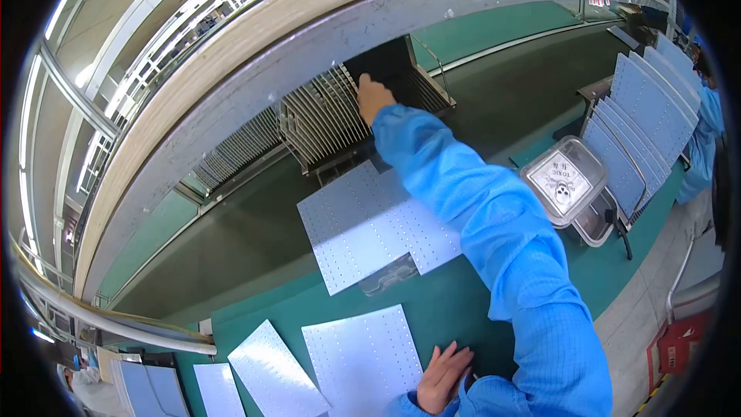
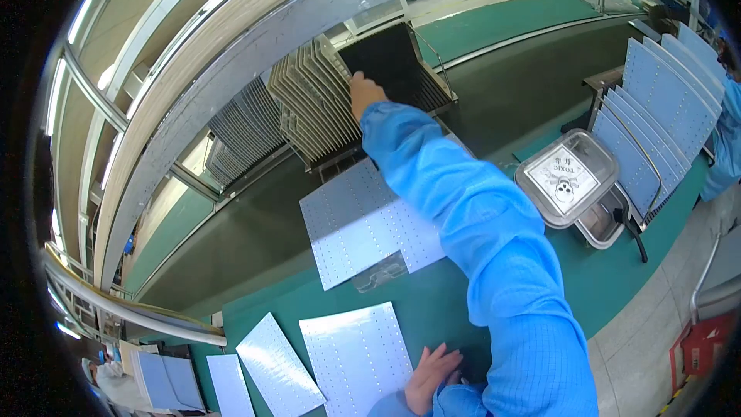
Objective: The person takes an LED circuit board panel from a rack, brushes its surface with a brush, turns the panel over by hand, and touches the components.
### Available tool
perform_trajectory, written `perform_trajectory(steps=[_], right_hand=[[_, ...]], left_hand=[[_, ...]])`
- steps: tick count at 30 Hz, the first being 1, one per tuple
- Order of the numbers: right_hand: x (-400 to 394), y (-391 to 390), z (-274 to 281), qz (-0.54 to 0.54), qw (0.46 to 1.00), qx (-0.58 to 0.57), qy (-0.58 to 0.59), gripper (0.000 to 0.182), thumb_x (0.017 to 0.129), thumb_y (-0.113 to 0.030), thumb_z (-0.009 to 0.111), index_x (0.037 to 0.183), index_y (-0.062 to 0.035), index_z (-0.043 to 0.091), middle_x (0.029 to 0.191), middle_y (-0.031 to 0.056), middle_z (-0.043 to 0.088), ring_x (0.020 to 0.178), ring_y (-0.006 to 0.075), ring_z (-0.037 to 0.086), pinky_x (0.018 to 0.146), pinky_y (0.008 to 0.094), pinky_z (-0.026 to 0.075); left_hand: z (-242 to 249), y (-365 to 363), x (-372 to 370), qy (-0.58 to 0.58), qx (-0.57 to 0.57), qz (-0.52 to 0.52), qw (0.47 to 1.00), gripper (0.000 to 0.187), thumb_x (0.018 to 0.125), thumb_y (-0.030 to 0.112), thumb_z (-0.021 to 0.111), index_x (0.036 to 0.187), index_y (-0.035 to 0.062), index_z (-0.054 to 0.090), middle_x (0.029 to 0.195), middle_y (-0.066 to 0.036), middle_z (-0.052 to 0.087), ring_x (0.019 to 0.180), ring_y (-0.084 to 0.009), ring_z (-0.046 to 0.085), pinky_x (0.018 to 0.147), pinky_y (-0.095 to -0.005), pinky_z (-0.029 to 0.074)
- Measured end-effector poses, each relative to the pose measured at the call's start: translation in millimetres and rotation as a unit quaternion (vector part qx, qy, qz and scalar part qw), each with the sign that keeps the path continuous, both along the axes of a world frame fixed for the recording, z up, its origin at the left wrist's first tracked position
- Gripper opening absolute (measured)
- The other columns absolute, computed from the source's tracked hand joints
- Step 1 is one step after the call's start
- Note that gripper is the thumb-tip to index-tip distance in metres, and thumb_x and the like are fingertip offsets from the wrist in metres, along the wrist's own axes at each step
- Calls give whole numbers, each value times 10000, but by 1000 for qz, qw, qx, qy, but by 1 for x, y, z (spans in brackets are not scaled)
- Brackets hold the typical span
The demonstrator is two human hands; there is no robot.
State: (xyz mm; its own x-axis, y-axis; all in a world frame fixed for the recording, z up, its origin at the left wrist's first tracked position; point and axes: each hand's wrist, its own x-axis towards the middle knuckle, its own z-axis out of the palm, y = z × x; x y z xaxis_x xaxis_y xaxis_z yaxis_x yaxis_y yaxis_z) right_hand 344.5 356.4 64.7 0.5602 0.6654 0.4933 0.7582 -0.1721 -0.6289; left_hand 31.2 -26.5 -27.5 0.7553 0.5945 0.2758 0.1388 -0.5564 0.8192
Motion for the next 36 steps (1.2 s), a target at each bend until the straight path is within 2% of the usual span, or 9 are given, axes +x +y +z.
perform_trajectory(steps=[5,7,14,18,21,26,27,32,36], right_hand=[[-1,-89,41,30,999,32,26,143,822,-171,573,851,-51,499,747,175,627,759,380,607,679,454,492],[-18,-145,52,59,989,69,-115,209,845,-220,563,734,-48,524,665,149,607,684,358,598,634,435,489],[-75,-329,-7,121,951,-174,-223,284,832,-346,572,855,-67,619,979,141,572,885,352,563,685,426,491],[-49,-359,-58,18,960,-200,-194,471,814,-346,602,1123,-5,506,1142,211,491,1027,380,502,829,421,457],[-35,-350,-77,-37,967,-148,-204,610,816,-342,603,1240,43,394,1187,248,460,1070,393,475,903,423,416],[-23,-333,-86,-92,961,-128,-228,645,825,-341,589,1264,66,347,1192,265,457,1075,404,468,920,422,399],[-20,-329,-84,-78,974,-138,-159,645,827,-345,585,1262,68,348,1176,271,468,1063,407,476,910,423,404],[-6,-323,-96,-31,988,-134,-72,563,851,-298,540,1261,52,378,1145,267,508,1043,402,501,906,421,401],[13,-324,-119,1,994,-64,-88,425,862,-165,500,1225,43,425,1157,256,504,1067,392,480,920,425,391]], left_hand=[[12,0,3,20,64,17,998,323,730,-2,649,1050,41,632,1104,-124,603,1129,-330,514,998,-497,311],[17,-4,2,15,66,21,998,328,726,-3,647,1050,45,633,1109,-124,598,1138,-343,501,1001,-511,299],[33,-15,-14,-49,101,-1,994,347,733,13,631,1078,49,621,1133,-122,589,1163,-348,478,1043,-529,205],[61,-23,-36,-49,-94,-92,990,472,769,21,600,1232,44,511,1281,-137,487,1273,-315,363,1071,-480,171],[76,-17,-49,-96,-365,-205,903,715,839,83,552,1403,-6,122,1471,-160,131,1362,-291,146,1098,-398,122],[104,22,-39,-120,-377,-107,912,692,855,141,547,1410,30,149,1461,-148,173,1352,-288,183,1095,-392,146],[102,34,-28,-131,-409,-93,898,698,857,160,553,1412,37,148,1461,-148,174,1350,-286,188,1094,-394,151],[60,95,37,-167,-537,54,825,689,880,239,549,1411,42,157,1455,-149,190,1351,-290,169,1089,-421,159],[27,125,79,-142,-585,119,790,570,873,264,555,1335,26,322,1371,-136,332,1303,-290,252,1065,-440,194]])
